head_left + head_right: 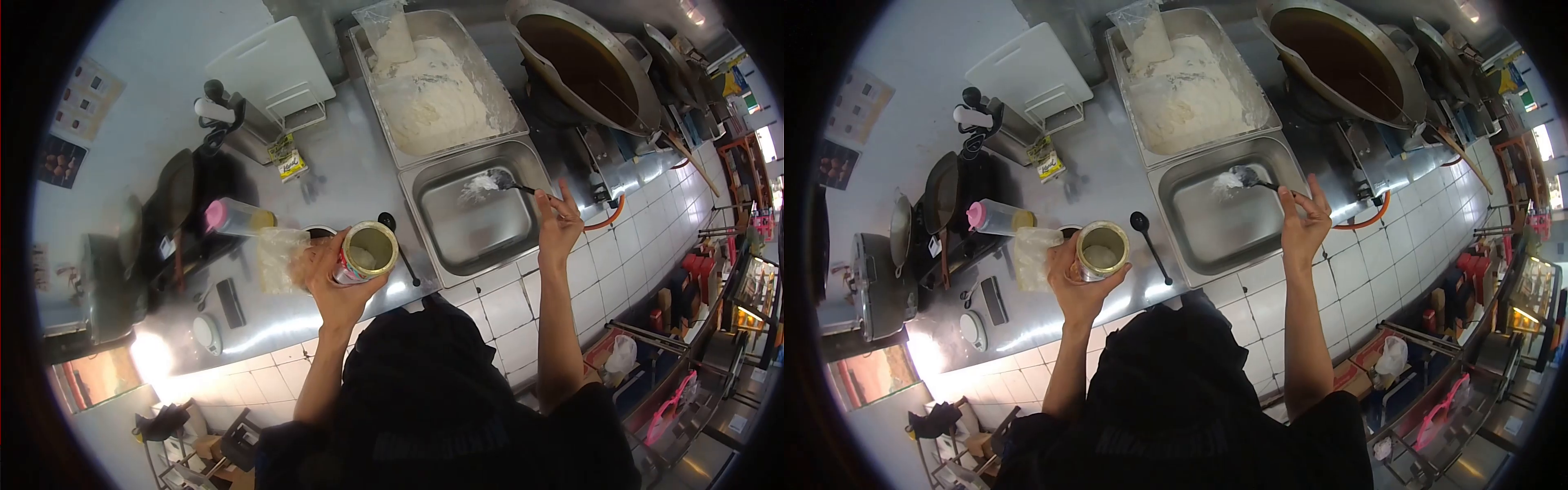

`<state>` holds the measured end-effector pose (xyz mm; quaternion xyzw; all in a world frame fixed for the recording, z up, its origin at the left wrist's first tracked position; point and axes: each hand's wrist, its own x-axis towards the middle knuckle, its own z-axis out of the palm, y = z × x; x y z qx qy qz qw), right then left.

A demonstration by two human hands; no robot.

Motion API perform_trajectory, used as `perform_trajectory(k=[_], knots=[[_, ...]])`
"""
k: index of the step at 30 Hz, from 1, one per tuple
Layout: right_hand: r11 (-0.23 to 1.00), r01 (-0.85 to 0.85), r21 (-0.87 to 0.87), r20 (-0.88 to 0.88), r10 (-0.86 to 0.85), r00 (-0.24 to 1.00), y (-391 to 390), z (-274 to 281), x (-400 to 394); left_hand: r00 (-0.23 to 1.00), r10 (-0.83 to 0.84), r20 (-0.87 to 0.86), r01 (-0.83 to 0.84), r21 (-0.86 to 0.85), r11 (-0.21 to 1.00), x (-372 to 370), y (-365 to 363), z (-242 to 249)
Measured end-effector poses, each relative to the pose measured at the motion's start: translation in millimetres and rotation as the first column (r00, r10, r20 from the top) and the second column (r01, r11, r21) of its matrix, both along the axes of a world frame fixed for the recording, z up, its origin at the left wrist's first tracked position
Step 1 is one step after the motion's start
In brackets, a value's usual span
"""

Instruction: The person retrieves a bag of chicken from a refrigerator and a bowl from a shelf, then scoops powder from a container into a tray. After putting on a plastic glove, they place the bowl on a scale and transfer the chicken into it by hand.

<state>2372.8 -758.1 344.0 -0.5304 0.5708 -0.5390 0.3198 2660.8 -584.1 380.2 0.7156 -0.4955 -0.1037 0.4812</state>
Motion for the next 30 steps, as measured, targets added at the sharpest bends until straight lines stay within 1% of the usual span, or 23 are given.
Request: perform_trajectory(k=[2, 4, 5, 7, 8, 10, 11, 12, 14, 15, 16, 17, 18, 19, 20, 21, 22, 23, 24, 26, 28, 30], knots=[[1.000, 0.026, -0.011, -0.020, -0.027, 0.999, -9.5, -2.9, -6.6, 1.000, 0.001, 0.000, -0.001, 0.018, 1.000, 1.3, 0.9, -1.4], [0.994, 0.107, -0.024, -0.017, -0.107, 0.994, -15.9, -3.5, -18.6, 1.000, 0.012, -0.015, -0.011, 0.012, 1.000, 2.5, 1.8, -2.9], [0.994, 0.104, -0.025, -0.025, -0.105, 0.994, -17.5, -4.3, -25.4, 1.000, 0.020, -0.023, -0.020, 0.006, 1.000, 2.4, 1.9, -3.2], [0.987, 0.137, -0.084, -0.205, -0.152, 0.967, -16.6, -5.4, -37.2, 0.999, 0.021, -0.038, -0.020, 0.010, 1.000, 1.4, 1.1, 0.1], [0.987, 0.136, -0.083, -0.212, -0.150, 0.966, -11.2, -1.4, -39.7, 0.999, 0.020, -0.047, -0.019, 0.017, 1.000, 0.7, 1.7, 1.0], [0.994, 0.046, -0.101, -0.506, -0.091, 0.858, 1.5, 9.3, -43.0, 0.999, 0.023, -0.043, -0.022, 0.024, 0.999, 0.8, 1.5, 0.0], [0.985, 0.044, -0.165, -0.507, -0.122, 0.853, 7.4, 7.0, -43.1, 0.999, 0.025, -0.033, -0.024, 0.033, 0.999, 1.0, 1.5, -0.6], [0.986, 0.044, -0.162, -0.510, -0.122, 0.852, 16.2, 11.9, -42.0, 0.999, 0.023, -0.036, -0.022, 0.036, 0.999, 1.0, 1.4, -1.9], [0.968, -0.171, -0.183, -0.694, -0.004, 0.720, 31.3, 28.0, -35.7, 0.999, 0.036, -0.025, -0.036, 0.025, 0.999, 1.8, -0.5, -5.1], [0.947, -0.148, -0.285, -0.614, -0.062, 0.787, 37.8, 31.2, -27.0, 0.999, 0.032, -0.026, -0.031, 0.030, 0.999, 2.4, 0.3, -5.5], [0.948, -0.146, -0.283, -0.615, -0.063, 0.786, 42.5, 31.4, -21.8, 0.999, 0.027, 0.033, -0.028, 0.034, 0.999, 3.1, 0.2, -6.1], [0.930, -0.195, -0.312, -0.677, -0.073, 0.733, 46.9, 31.1, -17.9, 0.996, 0.021, 0.092, -0.025, 0.038, 0.999, 3.3, -0.2, -6.5], [0.911, -0.243, -0.333, -0.733, -0.088, 0.675, 51.9, 31.7, -13.3, 0.996, 0.016, 0.092, -0.019, 0.041, 0.999, 2.3, -0.4, -4.7], [0.923, -0.269, -0.276, -0.783, -0.054, 0.620, 54.5, 34.1, -6.5, 0.997, 0.000, 0.072, -0.003, 0.038, 0.999, 1.0, -0.7, -1.2], [0.926, -0.260, -0.272, -0.783, -0.055, 0.620, 55.4, 30.5, -4.3, 0.999, -0.015, 0.052, 0.013, 0.036, 0.999, 0.2, -1.1, 0.8], [0.895, -0.254, -0.368, -0.723, -0.104, 0.683, 54.6, 24.7, -1.7, 0.998, -0.019, 0.056, 0.017, 0.039, 0.999, 1.2, -2.7, -0.3], [0.854, -0.242, -0.460, -0.652, -0.140, 0.745, 54.6, 19.7, 2.6, 0.991, -0.098, 0.095, 0.103, -0.050, 0.993, 4.8, -4.2, -2.0], [0.884, -0.263, -0.387, -0.722, -0.113, 0.683, 56.1, 26.7, 5.8, 0.975, -0.167, 0.147, 0.186, -0.127, 0.974, 11.2, -3.2, -2.0], [0.891, -0.264, -0.370, -0.709, -0.088, 0.700, 59.3, 34.7, 8.4, 0.973, -0.161, 0.164, 0.179, -0.099, 0.979, 15.6, 0.0, 0.4], [0.890, -0.317, -0.327, -0.746, -0.037, 0.665, 58.8, 54.1, 13.2, 0.961, -0.273, 0.037, 0.273, -0.259, 0.926, 17.2, -2.0, 5.1], [0.867, -0.332, -0.372, -0.678, -0.009, 0.735, 64.9, 79.7, 15.9, 0.962, -0.268, 0.052, 0.272, -0.235, 0.933, 18.8, -2.4, 19.8], [0.844, -0.306, -0.440, -0.508, 0.046, 0.860, 71.2, 105.9, 19.7, 0.947, -0.302, 0.105, 0.319, -0.242, 0.916, 21.5, -4.9, 30.2]])
